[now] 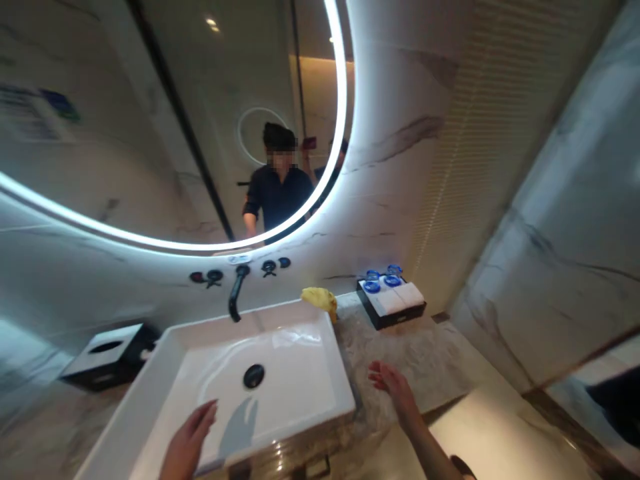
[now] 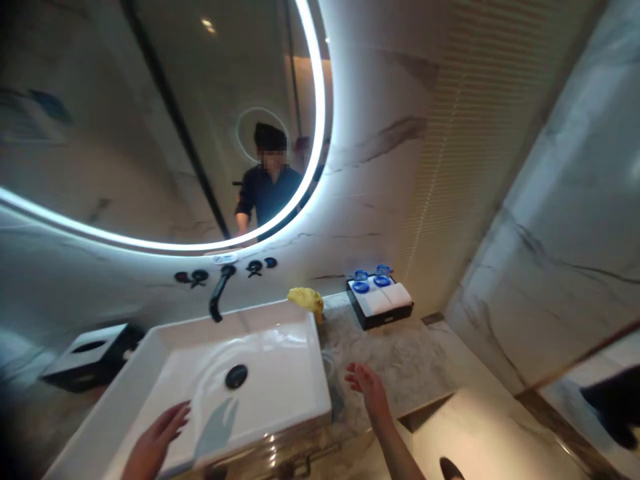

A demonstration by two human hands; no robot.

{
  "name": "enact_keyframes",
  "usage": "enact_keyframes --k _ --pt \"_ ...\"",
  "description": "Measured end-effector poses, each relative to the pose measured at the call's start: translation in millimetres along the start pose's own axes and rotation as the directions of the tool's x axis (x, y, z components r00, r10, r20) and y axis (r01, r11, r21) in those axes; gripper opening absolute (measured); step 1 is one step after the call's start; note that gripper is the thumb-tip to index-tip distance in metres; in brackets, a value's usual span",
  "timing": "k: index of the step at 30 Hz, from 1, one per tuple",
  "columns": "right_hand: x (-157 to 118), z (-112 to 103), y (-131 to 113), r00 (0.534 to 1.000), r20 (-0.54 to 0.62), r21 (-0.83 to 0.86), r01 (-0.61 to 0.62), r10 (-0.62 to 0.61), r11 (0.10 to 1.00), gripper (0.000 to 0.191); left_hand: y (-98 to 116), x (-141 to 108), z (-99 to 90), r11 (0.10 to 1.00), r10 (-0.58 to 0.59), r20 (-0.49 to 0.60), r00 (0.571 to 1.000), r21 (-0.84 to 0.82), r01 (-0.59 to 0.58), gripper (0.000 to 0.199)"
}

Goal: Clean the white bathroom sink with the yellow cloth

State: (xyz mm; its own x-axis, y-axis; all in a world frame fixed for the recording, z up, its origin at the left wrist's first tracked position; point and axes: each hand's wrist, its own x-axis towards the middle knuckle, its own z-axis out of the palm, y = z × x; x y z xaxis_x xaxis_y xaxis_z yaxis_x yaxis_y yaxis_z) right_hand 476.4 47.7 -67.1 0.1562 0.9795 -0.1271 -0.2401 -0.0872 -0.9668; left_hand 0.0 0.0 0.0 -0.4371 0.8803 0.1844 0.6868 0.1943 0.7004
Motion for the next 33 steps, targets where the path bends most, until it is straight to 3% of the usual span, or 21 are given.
enact_keyframes --k 5,8,11,14,18,23,28,30,33 --pt "-22 71 30 0.953 0.302 -0.184 0.087 -0.028 0.979 0.076 23 -47 12.8 0.979 -0.126 0.113 0.986 -0.144 0.142 0.062" --pt "-36 93 38 0.907 0.420 -0.311 0.182 -0.037 0.933 0.066 14 -56 4.0 0.970 -0.174 0.111 0.978 -0.149 0.190 0.062" --pt "-43 102 41 0.882 0.469 -0.442 0.271 -0.037 0.855 0.056 -6 -53 -13.3 0.967 -0.194 0.078 0.978 -0.155 0.204 0.062" --pt "-46 107 42 0.904 0.427 -0.603 0.303 -0.022 0.738 0.051 -26 -41 -23.5 0.966 -0.193 0.097 0.976 -0.153 0.207 0.061" --pt "-44 118 47 0.960 0.280 -0.720 0.207 0.004 0.663 0.056 -55 -17 -30.9 0.963 -0.179 0.197 0.964 -0.164 0.212 0.061" --pt "-44 122 67 0.998 0.062 -0.707 0.048 -0.005 0.706 0.060 -95 25 -58.8 0.980 -0.133 0.180 0.975 -0.121 0.156 0.060" --pt "-42 121 85 0.994 -0.105 -0.626 -0.075 0.011 0.776 0.049 -127 73 -84.8 0.991 -0.064 0.145 0.987 -0.108 0.080 0.055" --pt "-41 130 84 0.992 -0.123 -0.611 -0.078 0.002 0.788 0.051 -136 89 -87.6 0.994 -0.025 0.148 0.989 -0.102 0.040 0.053" --pt "-33 153 69 0.995 -0.060 -0.625 0.024 -0.079 0.780 0.054 -141 105 -85.0 0.995 -0.005 0.174 0.985 -0.094 0.022 0.053"
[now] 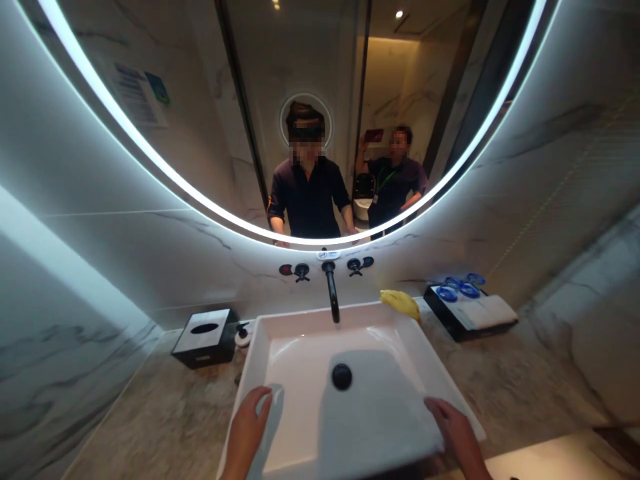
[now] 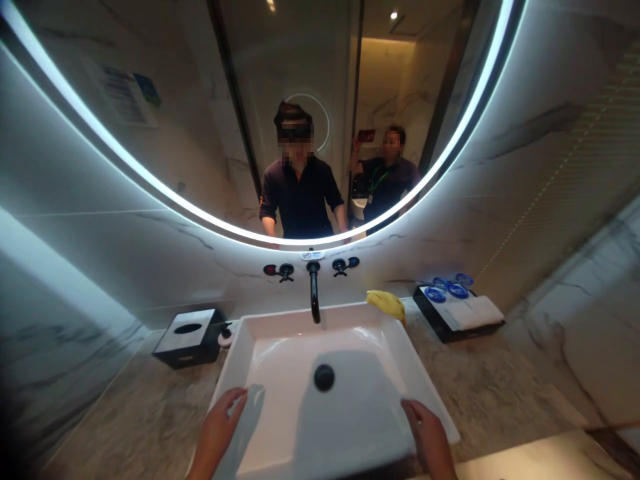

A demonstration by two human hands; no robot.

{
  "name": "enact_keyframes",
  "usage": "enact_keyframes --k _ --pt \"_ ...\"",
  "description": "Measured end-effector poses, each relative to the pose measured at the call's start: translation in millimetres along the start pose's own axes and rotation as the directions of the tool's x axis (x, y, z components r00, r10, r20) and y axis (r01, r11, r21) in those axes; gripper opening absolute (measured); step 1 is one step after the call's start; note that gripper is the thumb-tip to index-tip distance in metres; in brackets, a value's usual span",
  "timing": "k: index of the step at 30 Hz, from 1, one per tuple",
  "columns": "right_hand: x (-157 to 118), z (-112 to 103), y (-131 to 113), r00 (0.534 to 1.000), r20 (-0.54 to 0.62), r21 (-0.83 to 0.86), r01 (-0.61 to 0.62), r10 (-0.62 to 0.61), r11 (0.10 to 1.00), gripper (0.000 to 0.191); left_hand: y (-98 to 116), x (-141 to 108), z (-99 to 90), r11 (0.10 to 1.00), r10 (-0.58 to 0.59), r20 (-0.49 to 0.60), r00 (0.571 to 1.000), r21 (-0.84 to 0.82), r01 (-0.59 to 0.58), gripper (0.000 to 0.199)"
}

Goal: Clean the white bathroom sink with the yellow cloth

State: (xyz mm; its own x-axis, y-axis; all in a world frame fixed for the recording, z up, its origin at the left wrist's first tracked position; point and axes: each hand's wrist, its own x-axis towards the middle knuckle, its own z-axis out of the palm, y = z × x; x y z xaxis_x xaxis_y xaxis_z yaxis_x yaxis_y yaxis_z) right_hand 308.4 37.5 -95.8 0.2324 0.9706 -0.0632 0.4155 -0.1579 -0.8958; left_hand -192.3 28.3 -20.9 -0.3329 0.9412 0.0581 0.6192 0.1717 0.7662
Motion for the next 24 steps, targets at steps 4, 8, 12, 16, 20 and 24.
enact_keyframes --k 4,8,12,16,20,24 --pt "45 13 -44 0.981 0.025 -0.037 0.193 -0.192 0.981 0.052 8 9 7.1 1.000 0.006 0.035 0.999 0.002 -0.006 0.055" --pt "136 19 -77 0.908 0.000 -0.240 0.407 -0.419 0.882 0.045 17 2 12.2 1.000 0.002 -0.009 1.000 0.020 -0.002 0.058" --pt "234 18 -93 0.882 -0.002 -0.369 0.437 -0.471 0.820 0.044 -2 -17 8.7 0.994 -0.045 -0.123 0.991 0.090 0.056 0.065" --pt "290 19 -90 0.877 0.094 -0.420 0.464 -0.471 0.780 0.047 -16 -36 5.2 0.972 0.003 -0.247 0.969 0.227 0.055 0.066" --pt "299 23 -82 0.857 0.170 -0.444 0.508 -0.487 0.738 0.035 42 -34 26.4 0.918 0.296 -0.321 0.900 0.357 -0.175 0.054" --pt "283 24 -75 0.830 0.237 -0.409 0.556 -0.504 0.724 0.032 146 4 79.3 0.776 0.606 -0.207 0.768 0.365 -0.515 0.029"
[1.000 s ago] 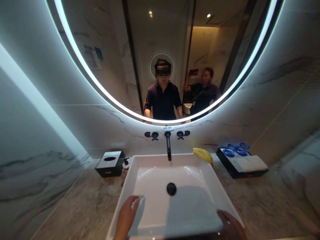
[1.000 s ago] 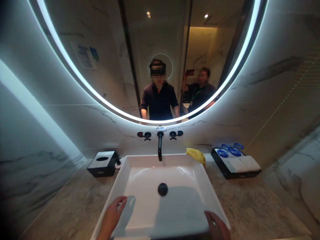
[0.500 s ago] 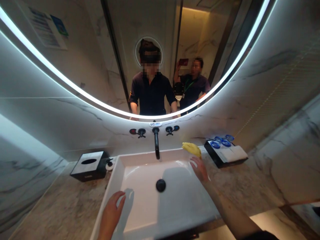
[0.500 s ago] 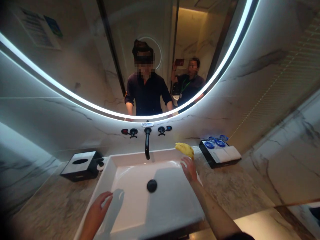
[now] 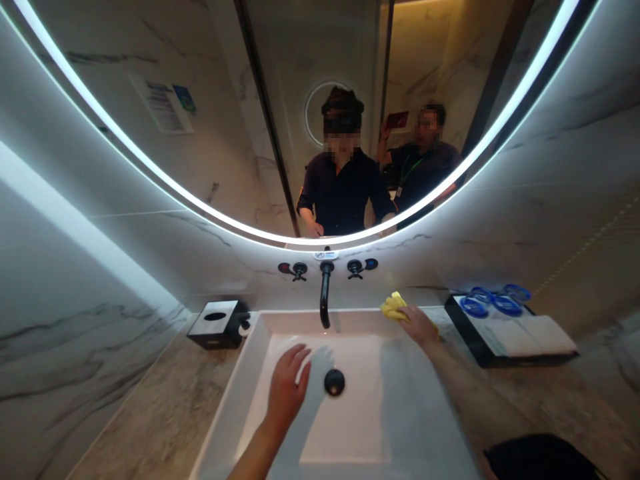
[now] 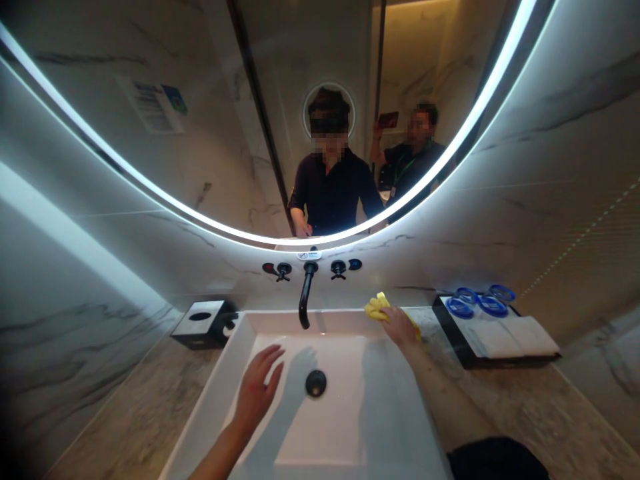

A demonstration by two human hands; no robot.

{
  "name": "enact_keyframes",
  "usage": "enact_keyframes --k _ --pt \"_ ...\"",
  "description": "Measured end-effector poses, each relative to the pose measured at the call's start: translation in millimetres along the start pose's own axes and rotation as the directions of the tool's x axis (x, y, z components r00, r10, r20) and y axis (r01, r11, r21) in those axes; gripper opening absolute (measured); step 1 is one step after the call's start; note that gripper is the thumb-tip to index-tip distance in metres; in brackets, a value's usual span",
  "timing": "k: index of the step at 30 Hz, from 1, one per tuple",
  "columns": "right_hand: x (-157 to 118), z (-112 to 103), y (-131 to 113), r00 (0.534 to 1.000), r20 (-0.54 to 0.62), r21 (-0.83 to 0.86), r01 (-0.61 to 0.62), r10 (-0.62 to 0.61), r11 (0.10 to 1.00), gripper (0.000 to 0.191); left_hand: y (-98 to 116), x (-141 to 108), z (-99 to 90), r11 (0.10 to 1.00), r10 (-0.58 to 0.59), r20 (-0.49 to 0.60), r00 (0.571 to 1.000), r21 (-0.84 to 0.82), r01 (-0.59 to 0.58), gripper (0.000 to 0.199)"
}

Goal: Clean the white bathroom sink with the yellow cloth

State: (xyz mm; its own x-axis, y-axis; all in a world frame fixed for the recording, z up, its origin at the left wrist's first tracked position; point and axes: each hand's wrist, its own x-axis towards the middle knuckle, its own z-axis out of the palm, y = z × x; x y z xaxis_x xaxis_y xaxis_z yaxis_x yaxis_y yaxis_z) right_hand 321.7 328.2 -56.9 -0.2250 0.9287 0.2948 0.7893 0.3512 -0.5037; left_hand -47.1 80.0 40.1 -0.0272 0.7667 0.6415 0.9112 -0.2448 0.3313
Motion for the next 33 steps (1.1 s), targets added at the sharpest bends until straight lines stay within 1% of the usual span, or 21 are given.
enact_keyframes --k 1,3,5,7,9,12,14,16,18,20,22,24,26,28,29,30,32,33 --pt "-8 0 -2 1.000 0.006 0.008 0.004 -0.004 1.000 0.032 17 19 14.9 0.998 0.046 0.020 0.999 -0.046 -0.045 0.028" --pt "-28 -1 -6 1.000 -0.001 0.021 -0.030 0.030 0.999 0.033 43 49 44.7 0.988 0.062 0.061 0.996 -0.143 -0.053 0.027" --pt "-56 -4 -9 0.994 -0.024 0.050 -0.108 0.110 0.993 0.036 60 69 70.7 0.970 0.030 0.119 0.992 -0.244 0.000 0.028" --pt "-88 -7 -13 0.978 -0.055 0.110 -0.196 0.203 0.974 0.039 70 80 91.6 0.932 -0.026 0.182 0.983 -0.351 0.090 0.029" --pt "-120 -11 -17 0.961 -0.076 0.187 -0.249 0.266 0.950 0.041 76 89 108.2 0.863 -0.131 0.242 0.961 -0.450 0.231 0.029" --pt "-159 -17 -20 0.938 -0.114 0.293 -0.284 0.328 0.913 0.043 77 104 128.0 0.746 -0.303 0.311 0.901 -0.511 0.427 0.032" --pt "-178 -21 -20 0.911 -0.144 0.366 -0.314 0.387 0.876 0.046 73 115 138.5 0.706 -0.366 0.331 0.870 -0.510 0.491 0.036" --pt "-190 -23 -20 0.870 -0.161 0.442 -0.358 0.465 0.823 0.050 70 124 145.3 0.686 -0.400 0.335 0.853 -0.507 0.521 0.039" --pt "-199 -26 -21 0.834 -0.164 0.490 -0.394 0.527 0.778 0.052 68 128 146.6 0.672 -0.413 0.342 0.844 -0.511 0.536 0.039" --pt "-205 -28 -24 0.815 -0.169 0.495 -0.416 0.554 0.763 0.053 69 124 140.5 0.668 -0.394 0.356 0.847 -0.523 0.530 0.041" --pt "-209 -29 -28 0.809 -0.172 0.475 -0.431 0.562 0.767 0.053 69 112 126.2 0.667 -0.348 0.379 0.858 -0.543 0.510 0.043" --pt "-211 -31 -29 0.803 -0.167 0.471 -0.445 0.572 0.762 0.054 62 93 104.2 0.676 -0.313 0.381 0.870 -0.554 0.486 0.044" --pt "-210 -32 -27 0.793 -0.145 0.501 -0.457 0.592 0.735 0.054 43 70 75.9 0.703 -0.325 0.344 0.881 -0.535 0.468 0.046" --pt "-206 -34 -21 0.779 -0.115 0.565 -0.460 0.617 0.686 0.053 11 45 43.5 0.747 -0.399 0.264 0.878 -0.461 0.478 0.050" --pt "-202 -35 -17 0.774 -0.103 0.601 -0.452 0.624 0.660 0.052 -10 32 26.6 0.771 -0.457 0.210 0.864 -0.392 0.503 0.053" --pt "-197 -37 -14 0.771 -0.103 0.633 -0.436 0.628 0.639 0.052 -33 19 9.9 0.806 -0.494 0.131 0.860 -0.301 0.509 0.058" --pt "-183 -44 -11 0.769 -0.148 0.667 -0.387 0.622 0.637 0.052 -83 -8 -21.2 0.889 -0.457 -0.007 0.890 -0.042 0.456 0.070" --pt "-174 -48 -10 0.767 -0.189 0.665 -0.360 0.614 0.654 0.053 -108 -22 -34.3 0.893 -0.439 -0.015 0.898 0.107 0.438 0.078"
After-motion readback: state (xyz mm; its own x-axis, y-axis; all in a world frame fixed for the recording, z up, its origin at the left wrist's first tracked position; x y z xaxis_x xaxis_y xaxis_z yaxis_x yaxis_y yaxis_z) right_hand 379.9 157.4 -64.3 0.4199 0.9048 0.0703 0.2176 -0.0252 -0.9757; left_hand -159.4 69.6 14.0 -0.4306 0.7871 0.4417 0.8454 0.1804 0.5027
